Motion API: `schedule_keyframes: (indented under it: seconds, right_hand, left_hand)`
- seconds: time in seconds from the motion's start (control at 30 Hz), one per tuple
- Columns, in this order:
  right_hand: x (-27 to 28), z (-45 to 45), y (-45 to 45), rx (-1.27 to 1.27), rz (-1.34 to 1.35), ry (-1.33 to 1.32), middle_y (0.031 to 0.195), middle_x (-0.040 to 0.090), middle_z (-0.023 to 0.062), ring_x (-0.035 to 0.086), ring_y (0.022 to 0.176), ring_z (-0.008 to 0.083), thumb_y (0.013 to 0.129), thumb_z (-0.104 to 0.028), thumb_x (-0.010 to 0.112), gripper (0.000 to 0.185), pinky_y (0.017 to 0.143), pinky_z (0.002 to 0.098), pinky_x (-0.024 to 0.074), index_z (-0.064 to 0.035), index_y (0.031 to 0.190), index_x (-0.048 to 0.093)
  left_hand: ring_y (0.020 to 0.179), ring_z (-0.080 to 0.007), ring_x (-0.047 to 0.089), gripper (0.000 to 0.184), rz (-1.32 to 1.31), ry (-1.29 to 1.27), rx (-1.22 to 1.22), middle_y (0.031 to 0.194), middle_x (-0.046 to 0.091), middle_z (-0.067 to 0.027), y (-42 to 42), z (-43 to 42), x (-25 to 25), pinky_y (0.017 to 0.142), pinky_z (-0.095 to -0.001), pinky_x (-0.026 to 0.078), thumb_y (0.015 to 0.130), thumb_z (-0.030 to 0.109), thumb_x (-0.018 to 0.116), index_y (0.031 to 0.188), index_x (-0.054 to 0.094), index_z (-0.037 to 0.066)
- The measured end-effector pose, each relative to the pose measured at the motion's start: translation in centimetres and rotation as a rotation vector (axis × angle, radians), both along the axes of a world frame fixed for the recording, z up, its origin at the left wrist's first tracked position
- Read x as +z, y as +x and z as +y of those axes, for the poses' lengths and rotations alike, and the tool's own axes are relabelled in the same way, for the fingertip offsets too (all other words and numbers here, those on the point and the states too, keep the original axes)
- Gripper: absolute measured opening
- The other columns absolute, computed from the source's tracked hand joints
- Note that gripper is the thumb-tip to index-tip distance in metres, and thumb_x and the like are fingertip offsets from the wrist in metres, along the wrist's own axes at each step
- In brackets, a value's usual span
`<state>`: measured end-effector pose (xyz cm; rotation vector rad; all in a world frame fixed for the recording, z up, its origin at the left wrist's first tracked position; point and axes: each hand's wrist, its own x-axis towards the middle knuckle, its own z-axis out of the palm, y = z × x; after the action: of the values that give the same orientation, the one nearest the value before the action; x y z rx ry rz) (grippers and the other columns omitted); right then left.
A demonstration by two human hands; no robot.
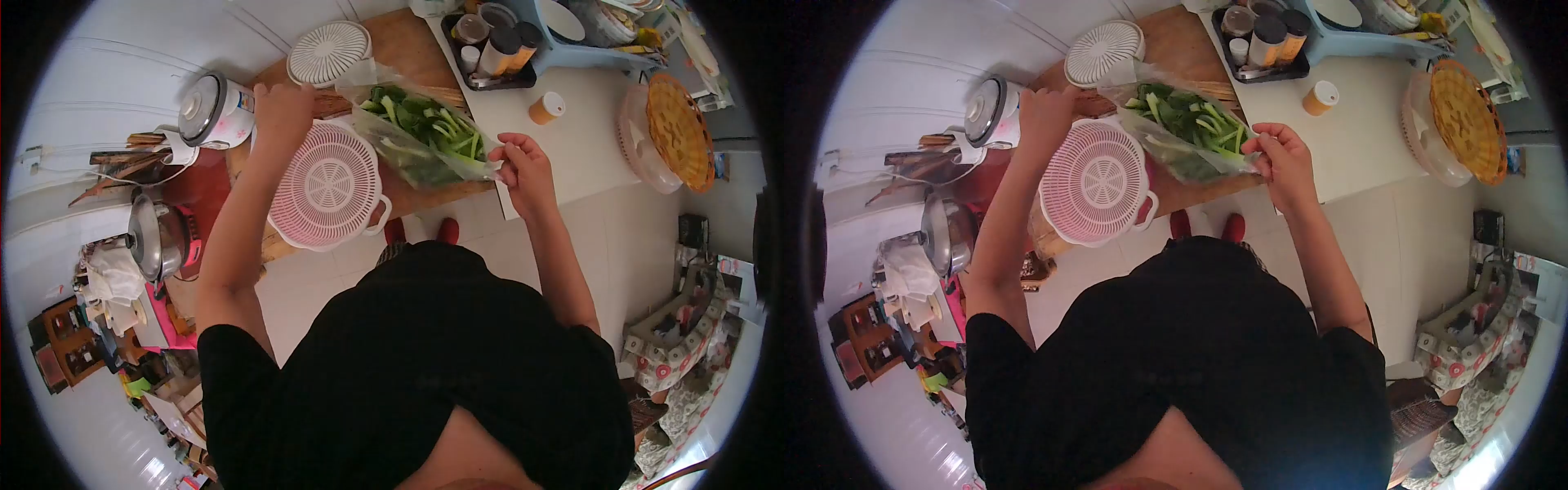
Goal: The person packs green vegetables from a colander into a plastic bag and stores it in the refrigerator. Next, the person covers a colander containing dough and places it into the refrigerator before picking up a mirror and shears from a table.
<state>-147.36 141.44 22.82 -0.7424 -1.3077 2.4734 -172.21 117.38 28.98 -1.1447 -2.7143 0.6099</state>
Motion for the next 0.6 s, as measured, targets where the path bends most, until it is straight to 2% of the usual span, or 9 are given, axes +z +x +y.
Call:
schedule_keyframes:
  seconds: [0.1, 0.2, 0.3, 0.4, 0.5, 0.6]
  right_hand:
    - [0.2, -0.3, 0.6, 0.056, -0.04, 0.019, 0.073, 0.059, 0.0082, 0.036, 0.044, 0.0034, 0.085, -0.008, 0.047, 0.014, 0.041, 0.0158, 0.0293, -0.002, 0.097, 0.052]
    - [-0.1, -1.3, 1.5, 0.094, -0.084, 0.03, 0.072, 0.059, 0.0078, 0.036, 0.044, 0.0032, 0.085, -0.008, 0.047, 0.014, 0.041, 0.0158, 0.029, -0.0023, 0.097, 0.052]
    - [-0.2, -2.3, 2.3, 0.13, -0.124, 0.01, 0.073, 0.059, 0.0073, 0.036, 0.045, 0.0032, 0.085, -0.009, 0.049, 0.014, 0.041, 0.0158, 0.0296, -0.0025, 0.097, 0.052]
    - [-0.3, -2.7, 3.2, 0.134, -0.13, 0.005, 0.074, 0.059, 0.0067, 0.038, 0.046, 0.0032, 0.084, -0.009, 0.051, 0.016, 0.042, 0.0161, 0.0309, -0.0025, 0.098, 0.051]
    - [-0.8, -2.8, 4.1, 0.082, -0.13, 0.011, 0.075, 0.06, 0.006, 0.041, 0.049, 0.0035, 0.082, -0.007, 0.054, 0.019, 0.045, 0.0163, 0.033, -0.0023, 0.1, 0.05]
    - [-0.9, -2.7, 4.6, -0.018, -0.134, -0.004, 0.075, 0.06, 0.0057, 0.046, 0.055, 0.0051, 0.08, -0.005, 0.055, 0.026, 0.051, 0.0173, 0.0368, -0.0018, 0.104, 0.048]
  left_hand:
    - [0.078, -0.0293, 0.059, 0.019, -0.21, 0.18, 0.181, 0.076, 0.062, -0.0128, -2.1, 0.1, -1.8, 0.073, -0.047, 0.042, 0.082, 0.021, 0.045, 0.084, 0.059, 0.008]
    - [0.082, -0.0327, 0.058, 0.024, -0.334, 0.445, 0.097, 0.08, 0.062, -0.0139, -2.8, 1.6, -3.2, 0.071, -0.0435, 0.044, 0.082, 0.025, 0.044, 0.084, 0.058, 0.006]
    - [0.081, -0.0338, 0.058, 0.026, -0.447, 0.792, -0.055, 0.083, 0.062, -0.014, -2.9, 5.1, -4.0, 0.075, -0.0425, 0.044, 0.081, 0.028, 0.046, 0.089, 0.06, 0.007]
    - [0.08, -0.0333, 0.058, 0.028, -0.391, 0.931, -0.317, 0.085, 0.062, -0.0152, -0.5, 8.6, -4.7, 0.076, -0.0414, 0.044, 0.079, 0.027, 0.049, 0.098, 0.061, 0.011]
    - [0.08, -0.0326, 0.057, 0.022, -0.389, 0.253, -0.323, 0.082, 0.061, -0.0136, 0.7, 9.9, -3.4, 0.075, -0.0404, 0.044, 0.077, 0.024, 0.051, 0.089, 0.059, 0.007]
    - [0.076, -0.0308, 0.057, 0.021, -0.445, 0.505, -0.294, 0.077, 0.059, -0.0143, -0.6, 11.0, -2.4, 0.068, -0.0382, 0.045, 0.073, 0.021, 0.053, 0.086, 0.058, 0.006]
